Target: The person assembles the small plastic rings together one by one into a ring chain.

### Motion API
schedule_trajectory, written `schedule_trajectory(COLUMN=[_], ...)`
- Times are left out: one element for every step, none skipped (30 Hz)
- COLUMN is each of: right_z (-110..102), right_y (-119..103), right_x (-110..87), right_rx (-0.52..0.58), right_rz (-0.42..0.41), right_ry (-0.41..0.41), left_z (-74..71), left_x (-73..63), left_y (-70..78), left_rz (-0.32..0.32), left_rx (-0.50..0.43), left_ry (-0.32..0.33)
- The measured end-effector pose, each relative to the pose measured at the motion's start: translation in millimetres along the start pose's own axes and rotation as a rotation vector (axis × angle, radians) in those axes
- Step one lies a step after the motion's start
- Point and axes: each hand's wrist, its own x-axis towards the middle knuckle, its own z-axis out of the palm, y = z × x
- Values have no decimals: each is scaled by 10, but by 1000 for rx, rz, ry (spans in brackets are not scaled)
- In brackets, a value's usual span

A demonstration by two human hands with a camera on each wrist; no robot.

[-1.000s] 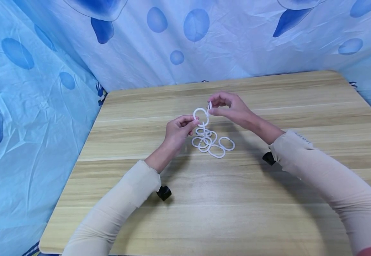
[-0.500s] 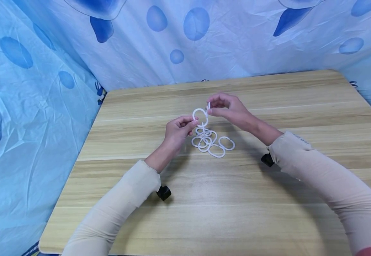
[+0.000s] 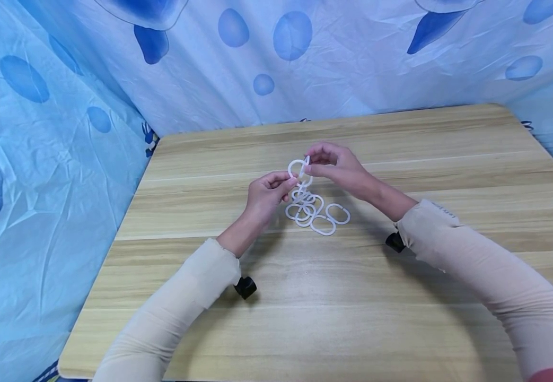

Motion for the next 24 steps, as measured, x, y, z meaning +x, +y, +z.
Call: schedule_trajectory(right_z=[6, 11, 14, 15, 16, 17, 17, 17, 17, 17, 17, 16, 14, 13, 12, 10, 9, 8, 9, 10, 12, 16, 21, 26], right_y=[-7, -12, -16, -20, -21, -22, -23, -22, -19, -16, -13, -9, -5, 0, 2, 4, 3, 3, 1, -1, -3, -5, -5, -4], right_x=[-4, -6, -5, -3, -1, 2, 1, 3, 4, 3, 4, 4, 4, 7, 9, 9, 9, 10, 11, 11, 8, 6, 7, 10], right_rx=[-4, -7, -1, 4, 12, 22, 28, 40, 51, 55, 59, 63, 63, 67, 67, 65, 63, 65, 64, 65, 64, 63, 65, 71], right_rz=[4, 6, 7, 7, 7, 7, 8, 8, 9, 10, 12, 14, 17, 20, 24, 26, 29, 32, 33, 34, 37, 38, 39, 39], right_ry=[-4, -7, -8, -9, -8, -8, -7, -8, -7, -7, -7, -7, -4, -3, -1, 1, 3, 3, 3, 2, -1, -7, -14, -21], left_z=[1, 2, 1, -1, -3, -5, -8, -10, -12, -14, -14, -15, -16, -16, -17, -17, -18, -18, -19, -20, -21, -21, -21, -21], left_x=[1, 1, 1, 0, 1, 1, 2, 1, -1, 0, 0, 0, -1, -3, -6, -7, -8, -10, -11, -12, -13, -13, -15, -16], left_y=[0, 1, 0, 1, 0, -1, -4, -3, -3, -3, -3, -3, -2, 0, 1, 1, 1, 2, 1, 1, 0, -1, -2, -4], left_rz=[2, 3, 2, 1, 0, 0, 0, 2, 6, 12, 15, 19, 22, 24, 25, 25, 24, 24, 22, 21, 18, 16, 14, 12], left_rx=[-1, -1, -2, 3, 7, 8, 10, 13, 14, 15, 15, 17, 20, 20, 17, 18, 18, 20, 21, 24, 29, 36, 41, 46], left_ry=[1, 4, 10, 20, 32, 43, 53, 64, 73, 82, 90, 97, 104, 110, 114, 113, 111, 106, 99, 91, 82, 74, 67, 61])
